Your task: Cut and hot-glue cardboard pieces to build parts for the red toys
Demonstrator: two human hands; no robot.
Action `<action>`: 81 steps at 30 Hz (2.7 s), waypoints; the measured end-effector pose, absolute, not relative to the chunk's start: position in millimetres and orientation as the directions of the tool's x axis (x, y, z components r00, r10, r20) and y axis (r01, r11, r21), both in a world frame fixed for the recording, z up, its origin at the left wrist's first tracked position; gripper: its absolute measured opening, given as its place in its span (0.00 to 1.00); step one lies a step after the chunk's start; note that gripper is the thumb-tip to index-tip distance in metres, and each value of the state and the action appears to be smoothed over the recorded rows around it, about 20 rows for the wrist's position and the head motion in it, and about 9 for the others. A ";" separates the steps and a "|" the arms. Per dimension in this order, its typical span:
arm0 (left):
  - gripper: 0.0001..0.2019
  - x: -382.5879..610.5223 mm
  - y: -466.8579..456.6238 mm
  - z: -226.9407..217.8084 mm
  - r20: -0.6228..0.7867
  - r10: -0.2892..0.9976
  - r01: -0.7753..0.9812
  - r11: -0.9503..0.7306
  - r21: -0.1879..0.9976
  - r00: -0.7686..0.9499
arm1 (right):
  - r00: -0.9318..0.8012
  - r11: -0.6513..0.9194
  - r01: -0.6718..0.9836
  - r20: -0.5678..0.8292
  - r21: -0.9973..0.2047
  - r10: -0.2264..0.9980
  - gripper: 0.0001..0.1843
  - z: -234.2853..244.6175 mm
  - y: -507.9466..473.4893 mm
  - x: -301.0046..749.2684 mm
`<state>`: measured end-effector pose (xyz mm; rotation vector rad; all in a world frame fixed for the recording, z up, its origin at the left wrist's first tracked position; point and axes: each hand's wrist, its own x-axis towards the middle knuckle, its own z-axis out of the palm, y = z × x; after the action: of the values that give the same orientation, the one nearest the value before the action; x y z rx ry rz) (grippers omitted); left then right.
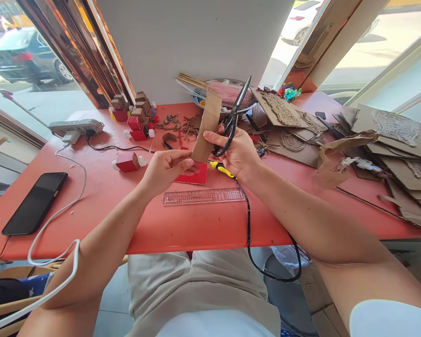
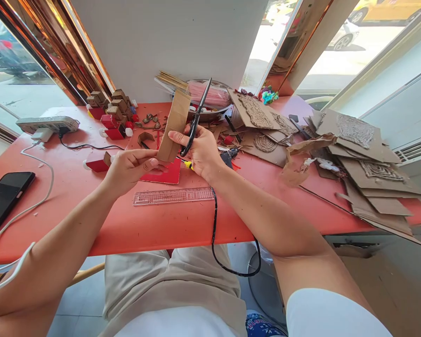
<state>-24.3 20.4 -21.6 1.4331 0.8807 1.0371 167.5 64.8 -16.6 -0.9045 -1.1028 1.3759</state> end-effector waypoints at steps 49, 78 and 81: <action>0.19 -16.0 14.6 -16.6 0.242 0.961 0.093 -0.256 0.962 0.136 | -0.183 0.171 -0.147 0.197 -0.974 0.963 0.39 -4.6 46.2 161.8; 0.25 -47.5 36.8 -16.5 0.371 0.862 -0.096 -0.426 0.899 -0.346 | -0.677 0.306 0.353 -0.016 -0.884 0.736 0.44 1.1 28.9 163.2; 0.26 -42.2 34.7 -16.7 0.337 0.883 -0.129 -0.395 0.910 -0.326 | -0.713 0.332 0.361 -0.029 -0.872 0.701 0.44 0.6 27.7 160.4</action>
<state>-42.2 34.7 -16.7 1.1710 1.0695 1.8055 160.4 27.7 0.6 -0.9420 -2.2491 1.3349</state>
